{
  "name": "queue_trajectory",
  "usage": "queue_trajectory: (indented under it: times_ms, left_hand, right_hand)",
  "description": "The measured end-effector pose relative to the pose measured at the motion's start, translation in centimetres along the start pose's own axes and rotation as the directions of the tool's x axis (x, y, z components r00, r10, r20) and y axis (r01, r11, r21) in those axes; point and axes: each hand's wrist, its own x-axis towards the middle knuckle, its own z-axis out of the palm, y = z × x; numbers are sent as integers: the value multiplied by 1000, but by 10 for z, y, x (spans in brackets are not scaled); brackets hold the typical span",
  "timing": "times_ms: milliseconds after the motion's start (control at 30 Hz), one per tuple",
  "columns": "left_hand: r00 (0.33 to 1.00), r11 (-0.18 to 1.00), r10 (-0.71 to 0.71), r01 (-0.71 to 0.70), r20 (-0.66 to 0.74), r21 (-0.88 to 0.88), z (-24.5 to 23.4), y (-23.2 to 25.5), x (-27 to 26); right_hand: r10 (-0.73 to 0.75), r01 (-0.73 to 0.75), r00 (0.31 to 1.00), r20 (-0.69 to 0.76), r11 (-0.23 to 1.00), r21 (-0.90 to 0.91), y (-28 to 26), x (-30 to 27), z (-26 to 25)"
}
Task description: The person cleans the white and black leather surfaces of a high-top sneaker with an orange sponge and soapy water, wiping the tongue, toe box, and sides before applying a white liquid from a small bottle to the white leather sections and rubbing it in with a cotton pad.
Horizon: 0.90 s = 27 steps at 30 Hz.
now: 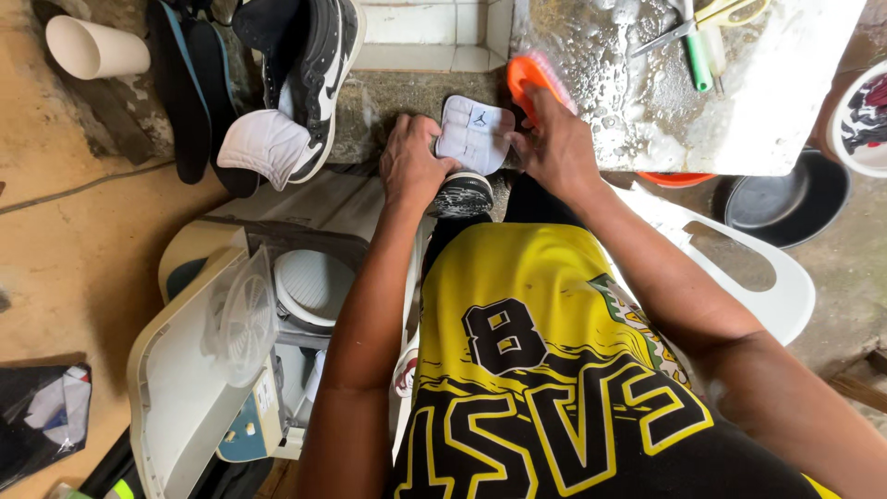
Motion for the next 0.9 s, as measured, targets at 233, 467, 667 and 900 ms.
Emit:
queue_trajectory:
  times_ms: [233, 467, 667, 900]
  left_hand:
    - [991, 992, 123, -124, 46, 25, 9, -8, -7]
    - [984, 946, 161, -132, 75, -295, 10, -29, -65]
    - [985, 895, 53, 25, 161, -446, -3, -28, -85]
    - [996, 770, -5, -54, -91, -636, -26, 4, -94]
  right_hand:
    - [-157, 215, 967, 200, 925, -313, 4, 26, 18]
    - [-30, -67, 872, 488, 981, 181, -22, 28, -14]
    - [-79, -90, 876, 476, 943, 321, -47, 31, -13]
    - [-86, -206, 863, 499, 840, 501, -45, 38, -19]
